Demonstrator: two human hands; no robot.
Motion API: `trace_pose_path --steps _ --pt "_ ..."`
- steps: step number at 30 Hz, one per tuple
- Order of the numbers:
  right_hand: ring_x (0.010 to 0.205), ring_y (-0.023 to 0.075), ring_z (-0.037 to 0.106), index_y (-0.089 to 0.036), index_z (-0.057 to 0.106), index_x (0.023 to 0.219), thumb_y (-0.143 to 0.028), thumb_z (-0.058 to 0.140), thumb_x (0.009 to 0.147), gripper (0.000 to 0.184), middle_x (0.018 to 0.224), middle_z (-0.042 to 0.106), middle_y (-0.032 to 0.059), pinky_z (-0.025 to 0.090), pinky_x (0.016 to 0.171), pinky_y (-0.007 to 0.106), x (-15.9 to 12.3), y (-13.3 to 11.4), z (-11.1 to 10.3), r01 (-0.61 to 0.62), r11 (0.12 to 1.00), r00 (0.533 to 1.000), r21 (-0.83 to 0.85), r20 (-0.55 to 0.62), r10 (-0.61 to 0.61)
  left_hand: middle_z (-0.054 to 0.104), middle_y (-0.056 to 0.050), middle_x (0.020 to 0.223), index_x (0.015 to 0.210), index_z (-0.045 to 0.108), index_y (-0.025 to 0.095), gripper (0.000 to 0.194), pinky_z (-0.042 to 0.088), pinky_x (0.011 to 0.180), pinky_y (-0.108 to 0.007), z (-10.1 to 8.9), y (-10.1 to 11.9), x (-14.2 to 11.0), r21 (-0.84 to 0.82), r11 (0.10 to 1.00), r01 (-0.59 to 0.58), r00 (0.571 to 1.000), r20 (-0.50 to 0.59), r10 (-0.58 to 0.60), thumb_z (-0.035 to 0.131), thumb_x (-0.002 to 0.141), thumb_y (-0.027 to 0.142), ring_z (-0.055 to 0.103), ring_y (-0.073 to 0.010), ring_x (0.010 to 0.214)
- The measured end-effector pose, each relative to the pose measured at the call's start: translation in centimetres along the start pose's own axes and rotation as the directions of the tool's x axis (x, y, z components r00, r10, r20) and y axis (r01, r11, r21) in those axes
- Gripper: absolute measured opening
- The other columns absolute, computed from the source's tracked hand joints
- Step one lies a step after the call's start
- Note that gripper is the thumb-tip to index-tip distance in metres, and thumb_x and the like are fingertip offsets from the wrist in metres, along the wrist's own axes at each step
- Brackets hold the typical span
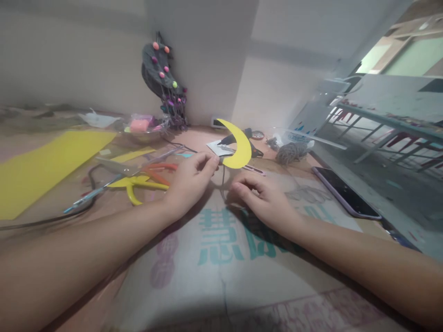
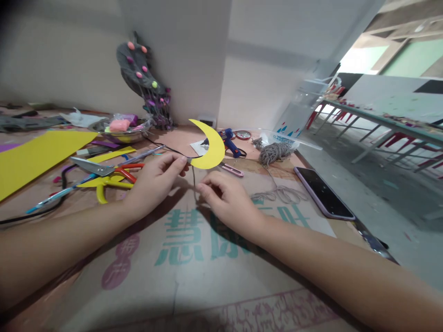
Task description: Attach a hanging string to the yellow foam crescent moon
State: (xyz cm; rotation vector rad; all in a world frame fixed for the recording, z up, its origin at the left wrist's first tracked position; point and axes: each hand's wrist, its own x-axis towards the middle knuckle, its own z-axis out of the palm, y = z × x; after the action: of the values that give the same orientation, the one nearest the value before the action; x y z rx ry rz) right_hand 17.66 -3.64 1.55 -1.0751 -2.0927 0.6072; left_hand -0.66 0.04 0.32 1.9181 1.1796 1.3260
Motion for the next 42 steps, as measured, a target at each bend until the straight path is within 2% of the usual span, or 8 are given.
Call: trace_pose_path --steps 7,13,16,20,25,29,34,42 --pt "0.069 0.0098 0.059 -0.022 0.044 0.122 -0.023 0.052 0.091 0.032 0.127 0.057 0.0102 0.052 0.063 0.028 0.3 1.2 1.4 -0.16 0.899 0.986 0.408 0.018 0.168 0.065 0.0 0.081 0.082 0.062 0.016 0.026 0.043 0.072 -0.024 0.2 0.2 -0.2 -0.011 0.998 -0.054 0.996 0.064 0.055 0.047 0.095 0.033 0.059 -0.0146 0.079" --pt "0.057 0.0099 0.054 -0.019 0.048 0.105 -0.024 0.049 0.092 0.013 0.072 0.06 -0.0026 0.046 0.054 0.024 0.5 1.1 1.4 -0.267 0.825 0.964 0.498 0.125 0.236 0.065 0.0 0.077 0.076 0.063 0.017 0.025 0.042 0.073 -0.025 0.2 0.5 -0.3 0.082 0.989 -0.122 0.986 0.127 0.111 0.048 0.092 0.028 0.059 -0.0153 0.076" --pt "0.049 0.0092 0.045 -0.018 0.054 0.097 -0.027 0.043 0.096 0.014 0.059 0.05 -0.0063 0.039 0.049 0.023 0.6 1.2 1.3 -0.273 0.883 0.961 0.382 0.144 0.235 0.065 0.0 0.074 0.072 0.062 0.018 0.025 0.042 0.074 -0.026 0.2 0.7 -0.4 0.112 0.986 -0.126 0.988 0.101 0.115 0.048 0.091 0.027 0.058 -0.0157 0.076" --pt "0.069 0.0141 0.055 -0.017 0.059 0.085 -0.022 0.044 0.096 0.02 0.076 0.063 0.0024 0.043 0.065 0.028 0.3 1.2 1.0 0.003 0.992 0.993 -0.128 0.115 0.012 0.064 0.0 0.073 0.069 0.061 0.018 0.025 0.041 0.072 -0.026 0.2 0.7 -0.5 0.112 0.986 -0.121 0.986 0.129 0.107 0.049 0.089 0.025 0.057 -0.0154 0.074" --pt "0.069 0.0181 0.053 -0.014 0.063 0.085 -0.019 0.041 0.096 0.025 0.078 0.064 0.0091 0.037 0.062 0.031 -0.4 0.4 -0.1 0.385 0.68 0.922 -0.624 0.29 -0.256 0.064 0.0 0.074 0.07 0.061 0.018 0.023 0.041 0.069 -0.027 0.5 0.2 -0.5 0.14 0.984 -0.11 0.963 0.259 0.07 0.05 0.088 0.028 0.057 -0.0165 0.075" --pt "0.066 0.017 0.049 -0.015 0.064 0.084 -0.019 0.04 0.097 0.028 0.073 0.061 0.0065 0.032 0.058 0.03 -0.3 -0.4 -1.5 0.491 0.527 0.863 -0.693 0.305 -0.403 0.062 0.0 0.071 0.07 0.061 0.017 0.022 0.04 0.064 -0.027 0.7 0.0 -0.3 0.134 0.983 -0.126 0.93 0.361 0.07 0.049 0.086 0.027 0.056 -0.0161 0.071" --pt "0.071 0.0179 0.053 -0.015 0.067 0.089 -0.023 0.042 0.098 0.027 0.076 0.062 0.0069 0.034 0.061 0.03 0.5 0.0 -3.0 0.454 0.549 0.872 -0.701 0.223 -0.437 0.06 0.001 0.068 0.071 0.062 0.017 0.025 0.036 0.057 -0.025 0.6 -0.1 -0.5 0.059 0.986 -0.157 0.868 0.485 0.109 0.047 0.088 0.028 0.053 -0.0135 0.064" --pt "0.075 0.0174 0.06 -0.017 0.069 0.083 -0.019 0.05 0.093 0.021 0.082 0.069 0.0062 0.038 0.061 0.027 1.8 1.0 -4.5 0.344 0.627 0.918 -0.699 0.108 -0.382 0.061 0.001 0.073 0.073 0.06 0.017 0.025 0.039 0.061 -0.023 0.4 -0.1 -0.3 0.035 0.997 -0.067 0.883 0.467 0.042 0.048 0.09 0.03 0.055 -0.013 0.068"
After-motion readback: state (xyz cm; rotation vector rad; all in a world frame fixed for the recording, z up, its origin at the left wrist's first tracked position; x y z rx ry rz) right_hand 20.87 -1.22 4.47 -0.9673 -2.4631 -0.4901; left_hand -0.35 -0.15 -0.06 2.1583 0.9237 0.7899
